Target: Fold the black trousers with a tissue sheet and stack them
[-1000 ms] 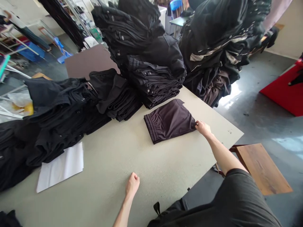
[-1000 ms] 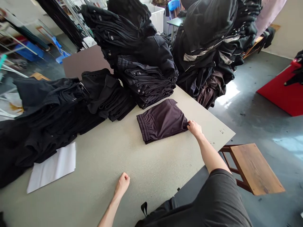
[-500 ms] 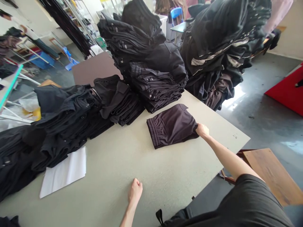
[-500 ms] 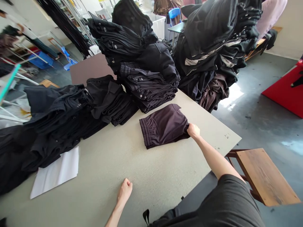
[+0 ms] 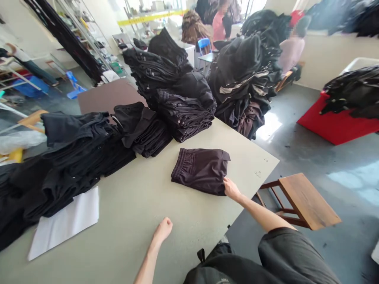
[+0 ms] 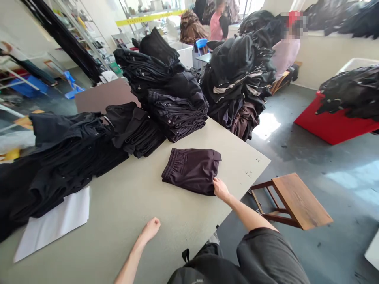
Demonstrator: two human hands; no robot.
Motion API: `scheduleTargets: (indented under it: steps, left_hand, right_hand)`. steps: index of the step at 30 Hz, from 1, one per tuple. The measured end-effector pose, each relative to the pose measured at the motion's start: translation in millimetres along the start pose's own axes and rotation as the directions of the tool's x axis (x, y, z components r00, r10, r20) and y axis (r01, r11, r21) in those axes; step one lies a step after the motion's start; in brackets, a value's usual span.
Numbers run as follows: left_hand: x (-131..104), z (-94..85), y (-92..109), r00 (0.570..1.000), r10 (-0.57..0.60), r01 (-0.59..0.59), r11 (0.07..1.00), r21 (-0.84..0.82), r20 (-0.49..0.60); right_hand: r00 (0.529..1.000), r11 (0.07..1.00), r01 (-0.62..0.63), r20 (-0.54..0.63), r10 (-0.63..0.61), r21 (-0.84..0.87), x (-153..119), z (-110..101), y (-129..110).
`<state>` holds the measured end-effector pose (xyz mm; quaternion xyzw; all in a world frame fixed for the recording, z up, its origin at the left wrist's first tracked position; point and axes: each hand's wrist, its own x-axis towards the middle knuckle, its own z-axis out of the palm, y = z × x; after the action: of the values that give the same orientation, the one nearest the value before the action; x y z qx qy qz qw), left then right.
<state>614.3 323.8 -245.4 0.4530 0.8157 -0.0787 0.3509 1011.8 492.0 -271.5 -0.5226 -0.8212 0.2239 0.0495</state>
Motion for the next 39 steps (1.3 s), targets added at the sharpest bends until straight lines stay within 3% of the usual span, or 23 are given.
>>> scheduleTargets:
  steps: [2,3,5,7,9,13,17,18,19,23,25,27,31,39]
  left_hand:
    - [-8.6,-0.8,23.5,0.983,0.173,-0.174,0.985,-0.012,-0.069]
    - [-13.2,-0.1,41.1,0.947,0.298,-0.303,0.953,-0.024,-0.122]
    - [-23.4,4.9,84.9,0.799,0.559,-0.579,0.815,-0.032,-0.222]
    - [-34.1,15.1,132.1,0.637,0.734,-0.756,0.654,-0.004,-0.235]
    - [-43.7,28.9,173.4,0.552,0.817,-0.823,0.566,0.049,-0.167]
    - [-48.5,56.2,228.8,0.503,0.859,-0.844,0.512,0.161,-0.095]
    - [-27.2,71.6,277.0,0.38,0.916,-0.885,0.401,0.238,-0.13]
    - [-19.4,74.5,290.9,0.368,0.923,-0.882,0.384,0.273,-0.111]
    - [-11.5,77.6,305.0,0.386,0.918,-0.864,0.393,0.315,-0.085]
    - [13.1,94.7,352.8,0.597,0.8,-0.7,0.556,0.449,-0.059]
    - [19.4,104.1,367.5,0.661,0.745,-0.63,0.616,0.473,-0.09]
    - [22.6,112.3,376.8,0.682,0.721,-0.59,0.643,0.489,-0.126]
    - [25.2,122.8,387.1,0.685,0.703,-0.539,0.664,0.518,-0.19]
    - [24.5,125.5,396.5,0.729,0.655,-0.493,0.706,0.508,-0.201]
  right_hand:
    - [0.999,1.0,0.025,0.044,-0.025,-0.001,-26.3,8.0,-7.5]
    - [0.997,1.0,0.031,0.068,-0.031,-0.005,-38.7,9.8,-9.5]
    - [0.995,1.0,0.018,0.101,-0.016,-0.018,-61.3,9.4,-10.4]
    - [0.994,0.999,-0.026,0.102,0.03,-0.038,-80.3,5.8,-8.4]
    - [0.988,0.989,-0.129,0.074,0.134,-0.066,-93.8,2.0,-5.5]
    - [0.943,0.937,-0.333,-0.009,0.333,-0.104,-101.3,-0.1,-0.8]
    - [0.935,0.931,-0.355,-0.018,0.355,-0.088,-90.0,-2.8,10.1]
    - [0.938,0.935,-0.346,-0.007,0.347,-0.083,-86.3,-5.3,15.0]
    - [0.942,0.939,-0.335,0.005,0.336,-0.079,-82.9,-8.5,20.7]
    - [0.948,0.947,-0.312,0.046,0.315,-0.072,-75.0,-26.4,46.6]
    - [0.947,0.948,-0.312,0.059,0.316,-0.068,-75.3,-35.5,57.4]
    - [0.947,0.949,-0.31,0.065,0.314,-0.059,-77.6,-42.7,65.0]
    - [0.947,0.949,-0.314,0.056,0.316,-0.038,-85.5,-48.0,70.2]
    - [0.951,0.952,-0.306,0.036,0.306,0.003,-99.5,-37.8,66.1]
